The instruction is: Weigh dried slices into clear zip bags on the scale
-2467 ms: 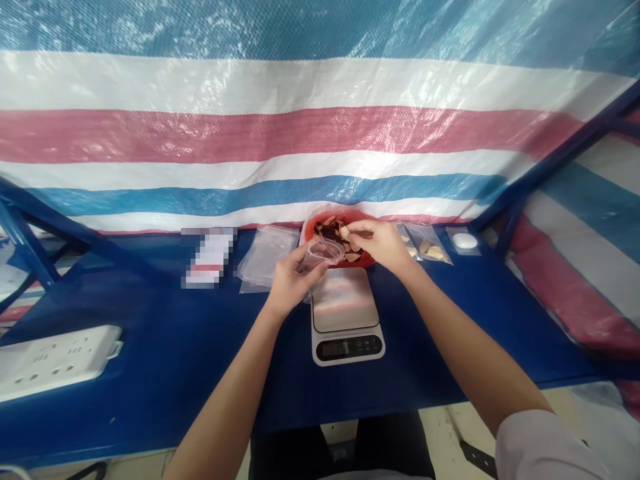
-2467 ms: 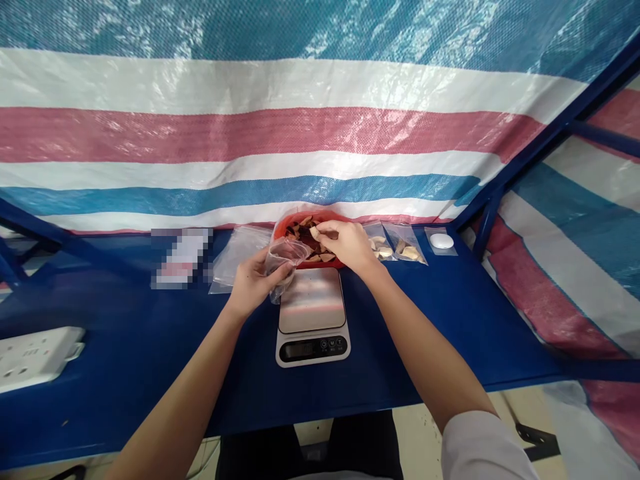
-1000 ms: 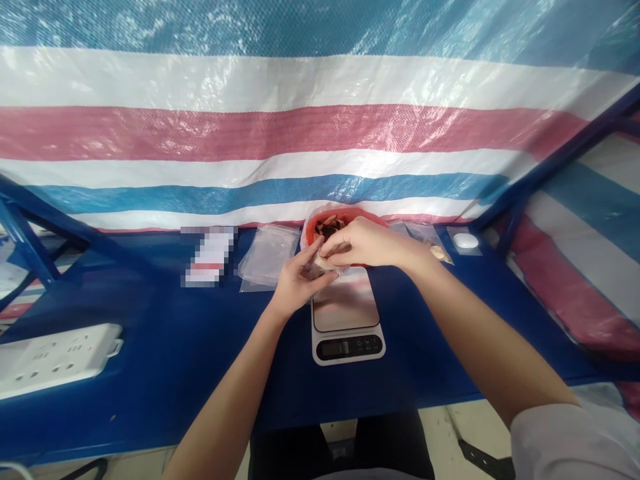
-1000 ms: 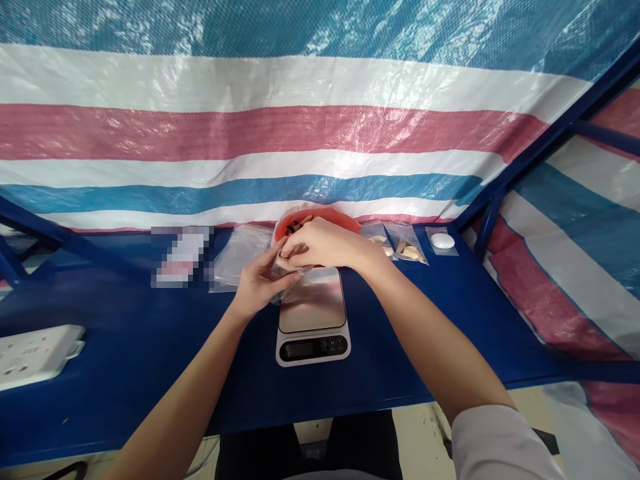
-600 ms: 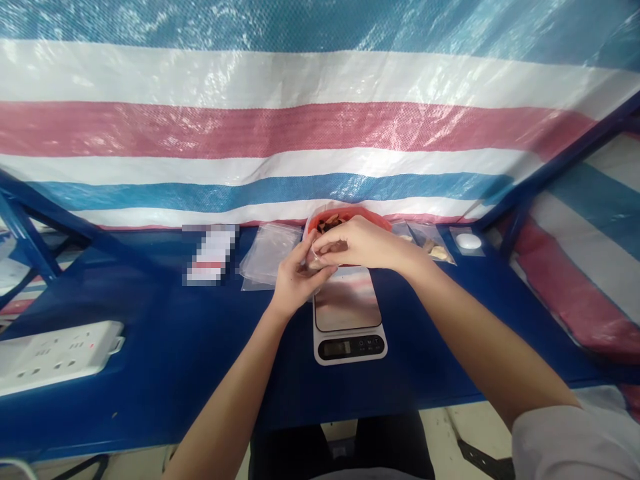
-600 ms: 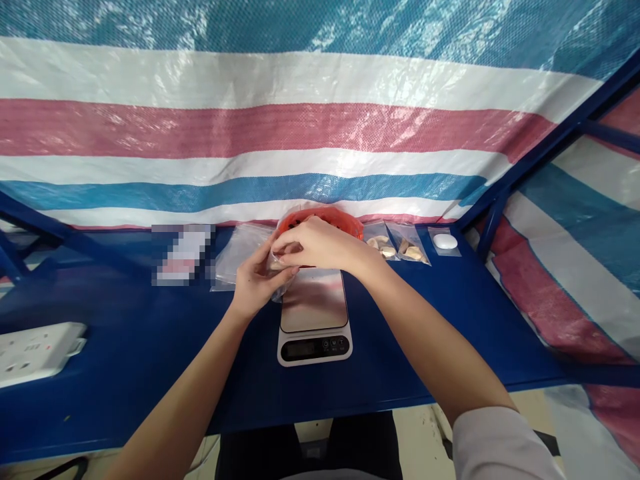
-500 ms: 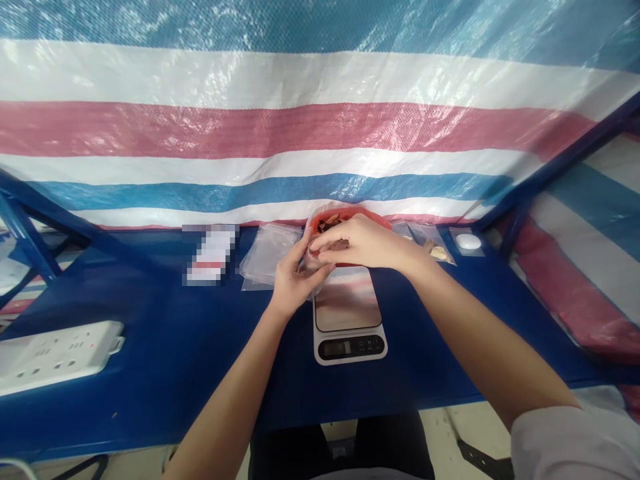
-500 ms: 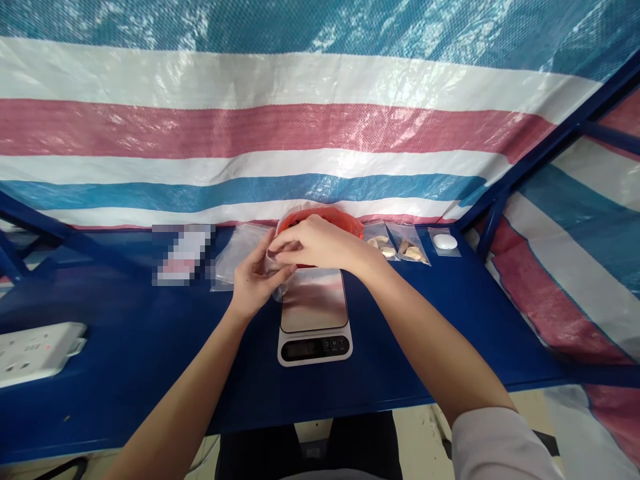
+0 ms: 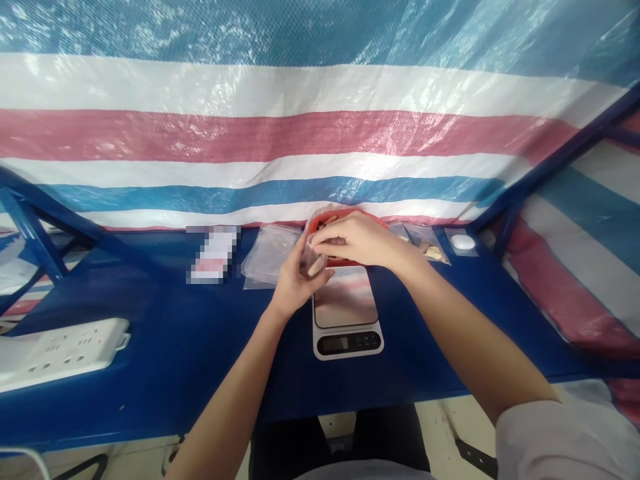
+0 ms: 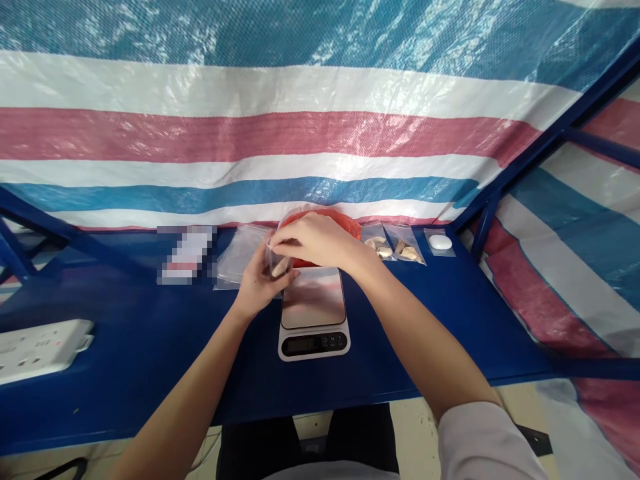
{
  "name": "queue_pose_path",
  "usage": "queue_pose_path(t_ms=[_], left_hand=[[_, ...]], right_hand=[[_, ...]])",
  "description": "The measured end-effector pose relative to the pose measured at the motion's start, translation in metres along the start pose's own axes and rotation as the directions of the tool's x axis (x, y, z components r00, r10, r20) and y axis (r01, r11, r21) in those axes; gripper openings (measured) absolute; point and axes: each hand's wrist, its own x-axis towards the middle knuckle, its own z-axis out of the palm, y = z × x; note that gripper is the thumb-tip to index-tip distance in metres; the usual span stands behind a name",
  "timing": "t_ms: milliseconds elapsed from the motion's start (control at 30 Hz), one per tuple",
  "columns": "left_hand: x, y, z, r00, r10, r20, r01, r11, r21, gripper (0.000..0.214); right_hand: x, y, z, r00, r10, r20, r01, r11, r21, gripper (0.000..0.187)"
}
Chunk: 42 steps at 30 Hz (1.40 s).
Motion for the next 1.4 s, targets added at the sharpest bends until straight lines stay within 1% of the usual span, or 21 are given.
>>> queue_pose_path(t_ms=[100,200,300,400,500,567,600,700,833,900,1033,1100,1167,1233,1300,1333,1367,1400], left_hand=[[-0.004,0.002,-0.005,1.000,0.031,0.006,-0.031,0.988,0.152,0.082],[-0.008,0.005,-0.013,0.995,0.098,0.031,-0.103,0.950,0.294,0.070],[-0.011,0.011,-0.023,0.977,0.153,0.151,-0.197,0.916,0.349,0.064],[-0.013,0.014,-0.026,0.944,0.175,0.280,-0.275,0.886,0.374,0.062],[-0.014,0.009,-0.022,0.906,0.201,0.372,-0.355,0.839,0.412,0.063],[-0.015,0.005,-0.016,0.883,0.197,0.425,-0.388,0.816,0.429,0.064],[-0.016,0.003,-0.012,0.875,0.189,0.446,-0.397,0.807,0.437,0.064],[-0.016,0.001,-0.005,0.864,0.179,0.470,-0.415,0.783,0.464,0.062],[-0.018,0.003,-0.004,0.852,0.191,0.487,-0.435,0.776,0.456,0.063],[-0.021,0.003,-0.004,0.856,0.174,0.486,-0.417,0.789,0.451,0.064],[-0.026,0.002,-0.003,0.882,0.121,0.455,-0.351,0.812,0.467,0.061],[-0.029,0.003,-0.002,0.888,0.118,0.445,-0.343,0.814,0.468,0.059],[-0.032,0.004,-0.004,0.902,0.134,0.411,-0.337,0.815,0.472,0.056],[-0.037,0.005,-0.010,0.932,0.163,0.323,-0.312,0.816,0.487,0.051],[-0.043,0.003,-0.020,0.961,0.190,0.199,-0.267,0.815,0.514,0.046],[-0.046,0.001,-0.026,0.971,0.193,0.138,-0.238,0.812,0.534,0.044],[-0.048,-0.002,-0.032,0.978,0.186,0.095,-0.208,0.806,0.555,0.043],[-0.050,-0.006,-0.036,0.984,0.163,0.077,-0.178,0.797,0.578,0.042]], right_hand=[[-0.009,-0.002,-0.002,0.991,-0.070,-0.116,0.075,0.997,0.036,0.019],[-0.025,-0.001,0.001,0.971,-0.061,-0.231,0.077,0.995,0.063,0.017],[-0.049,0.006,0.011,0.948,-0.013,-0.318,0.050,0.993,0.109,0.016],[-0.077,0.018,0.028,0.918,0.060,-0.393,-0.007,0.991,0.136,0.015],[-0.103,0.032,0.047,0.873,0.137,-0.468,-0.053,0.981,0.188,0.014],[-0.118,0.039,0.060,0.835,0.175,-0.522,-0.065,0.973,0.223,0.015],[-0.124,0.042,0.065,0.825,0.199,-0.529,-0.081,0.968,0.238,0.016],[-0.139,0.049,0.077,0.802,0.263,-0.537,-0.130,0.953,0.274,0.019],[-0.150,0.055,0.086,0.769,0.310,-0.560,-0.144,0.936,0.320,0.018],[-0.152,0.057,0.088,0.765,0.328,-0.554,-0.156,0.929,0.336,0.017],[-0.151,0.060,0.090,0.758,0.368,-0.538,-0.191,0.915,0.356,0.019],[-0.151,0.060,0.091,0.756,0.389,-0.527,-0.195,0.902,0.385,0.020],[-0.153,0.060,0.090,0.745,0.420,-0.518,-0.206,0.884,0.420,0.024],[-0.159,0.061,0.089,0.713,0.462,-0.527,-0.240,0.867,0.436,0.029],[-0.167,0.063,0.087,0.679,0.486,-0.551,-0.299,0.868,0.397,0.034],[-0.171,0.065,0.086,0.675,0.477,-0.562,-0.335,0.878,0.343,0.035],[-0.174,0.067,0.087,0.686,0.455,-0.568,-0.370,0.890,0.267,0.035],[-0.177,0.070,0.088,0.708,0.425,-0.564,-0.400,0.900,0.176,0.035]])
